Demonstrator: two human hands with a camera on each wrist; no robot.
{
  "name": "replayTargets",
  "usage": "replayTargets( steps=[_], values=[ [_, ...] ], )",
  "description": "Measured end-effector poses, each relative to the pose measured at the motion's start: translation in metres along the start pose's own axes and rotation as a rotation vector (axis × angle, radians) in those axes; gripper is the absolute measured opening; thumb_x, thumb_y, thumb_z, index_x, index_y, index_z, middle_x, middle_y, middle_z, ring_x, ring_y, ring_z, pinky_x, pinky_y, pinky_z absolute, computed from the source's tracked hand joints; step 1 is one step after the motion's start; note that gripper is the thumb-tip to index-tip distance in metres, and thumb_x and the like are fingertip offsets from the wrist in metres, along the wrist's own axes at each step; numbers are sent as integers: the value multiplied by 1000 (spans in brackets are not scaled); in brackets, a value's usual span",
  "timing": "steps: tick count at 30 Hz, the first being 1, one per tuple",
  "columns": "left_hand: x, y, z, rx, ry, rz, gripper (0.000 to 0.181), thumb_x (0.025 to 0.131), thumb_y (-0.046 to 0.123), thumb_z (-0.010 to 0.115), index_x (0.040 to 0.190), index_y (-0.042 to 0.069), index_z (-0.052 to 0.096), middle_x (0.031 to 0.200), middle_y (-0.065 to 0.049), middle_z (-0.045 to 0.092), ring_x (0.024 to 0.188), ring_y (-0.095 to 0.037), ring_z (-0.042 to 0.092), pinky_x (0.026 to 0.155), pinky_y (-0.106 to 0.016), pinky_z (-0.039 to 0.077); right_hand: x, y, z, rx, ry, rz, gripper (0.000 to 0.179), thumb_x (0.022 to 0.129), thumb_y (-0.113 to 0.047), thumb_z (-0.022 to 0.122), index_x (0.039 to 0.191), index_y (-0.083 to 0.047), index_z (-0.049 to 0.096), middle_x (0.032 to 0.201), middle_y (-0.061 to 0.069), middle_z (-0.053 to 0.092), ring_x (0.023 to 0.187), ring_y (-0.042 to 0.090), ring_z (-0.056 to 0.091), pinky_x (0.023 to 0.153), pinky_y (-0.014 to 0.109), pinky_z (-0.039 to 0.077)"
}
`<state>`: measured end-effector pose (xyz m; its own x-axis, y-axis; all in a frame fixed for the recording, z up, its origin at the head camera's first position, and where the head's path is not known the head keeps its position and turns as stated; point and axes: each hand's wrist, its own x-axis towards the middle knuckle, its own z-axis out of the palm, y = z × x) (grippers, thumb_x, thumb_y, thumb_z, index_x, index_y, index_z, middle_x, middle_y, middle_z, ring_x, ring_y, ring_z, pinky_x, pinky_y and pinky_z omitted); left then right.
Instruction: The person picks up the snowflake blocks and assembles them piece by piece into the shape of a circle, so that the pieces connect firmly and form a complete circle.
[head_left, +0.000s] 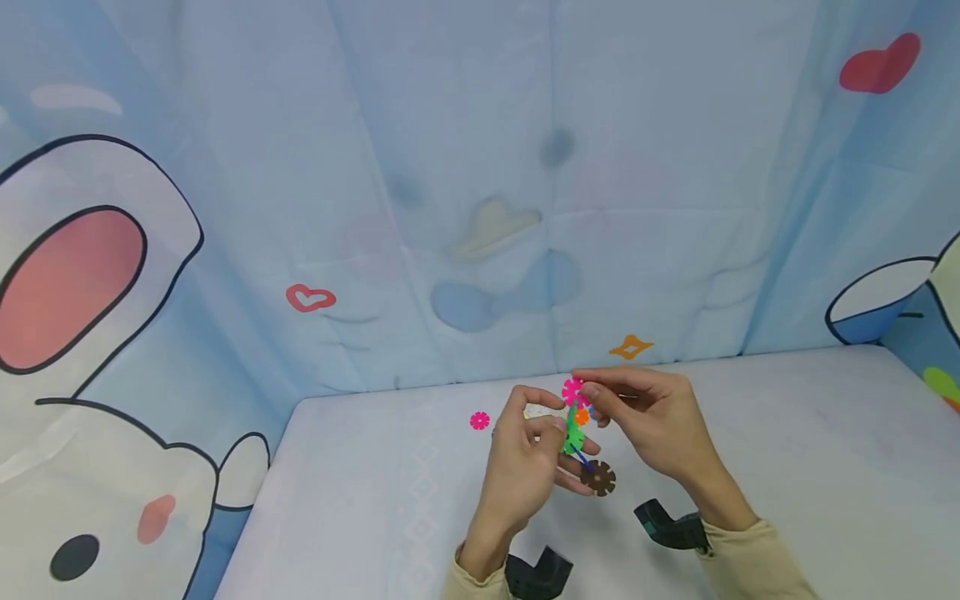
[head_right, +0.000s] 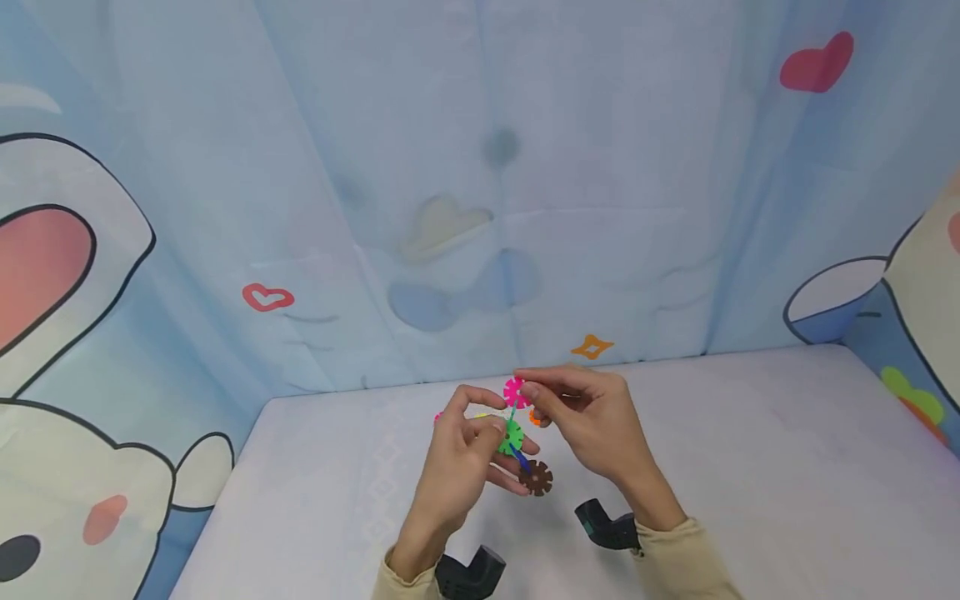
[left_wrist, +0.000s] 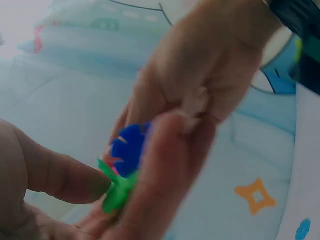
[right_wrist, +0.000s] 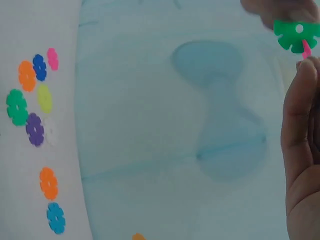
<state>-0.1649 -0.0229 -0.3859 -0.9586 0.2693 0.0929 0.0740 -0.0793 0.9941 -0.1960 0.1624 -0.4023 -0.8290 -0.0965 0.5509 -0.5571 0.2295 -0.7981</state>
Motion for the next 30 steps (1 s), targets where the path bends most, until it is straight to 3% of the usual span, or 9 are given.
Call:
replayTargets(
  steps=[5,9,11,15,19,21,23,26,30],
  values=[
    [5,0,-11,-121,-2,-124,50,97,-2,45,146,4,40,88,-20,75,63,-18,73,61,-44,67,2,14,8,-12,-15,-13,33,101,1,68,132,-6,74,107,1,71,72,12,69,68,23,63],
    [9,0,-29,-191,23,-132,44,98,5,46,142,0,48,89,-14,75,69,-20,75,67,-49,68,2,35,5,-180,21,84,34,105,-12,68,139,-7,70,108,10,72,70,11,70,59,22,58],
    [11,0,-38,-227,32,-115,35,103,11,45,134,-1,53,91,-12,75,74,-22,77,71,-51,68,1,47,5,-288,-27,155,35,104,-17,70,137,-7,70,111,13,74,74,13,71,57,23,55],
    [12,-3,-49,-273,66,-97,33,113,22,40,127,-3,54,94,-11,77,78,-21,80,76,-46,68,-5,70,20,-448,-228,233,33,98,-16,76,129,-4,74,113,14,75,84,16,69,64,24,54],
    [13,-6,-48,-291,114,-96,34,114,26,46,123,-4,56,100,-18,78,79,-22,80,81,-43,68,-15,81,49,-496,-403,292,36,93,-15,81,125,-3,72,101,8,69,82,16,62,69,30,53],
    [14,-6,-46,-308,140,-95,35,113,28,50,122,-6,58,104,-23,78,80,-23,80,83,-44,68,-22,82,62,-544,-445,287,41,91,-17,84,127,-5,70,105,6,70,89,20,66,77,38,60],
    [14,-7,-43,-317,161,-95,35,112,29,53,121,-5,61,108,-24,78,79,-23,80,84,-44,67,-28,83,72,-602,-452,267,43,89,-17,87,127,-7,70,108,5,72,98,24,68,86,46,62],
    [15,-8,-41,-323,176,-96,36,113,28,53,123,-4,65,109,-22,78,76,-23,79,83,-42,67,-32,84,79,-665,-424,236,32,86,-13,89,114,-12,74,110,1,74,110,26,70,100,52,60],
    [15,-9,-38,-324,186,-97,36,114,25,50,123,-5,68,104,-17,76,73,-22,78,82,-43,68,-29,84,78,-596,-446,337,24,85,-9,89,99,-15,70,96,-3,69,99,20,67,96,49,60]
  ],
)
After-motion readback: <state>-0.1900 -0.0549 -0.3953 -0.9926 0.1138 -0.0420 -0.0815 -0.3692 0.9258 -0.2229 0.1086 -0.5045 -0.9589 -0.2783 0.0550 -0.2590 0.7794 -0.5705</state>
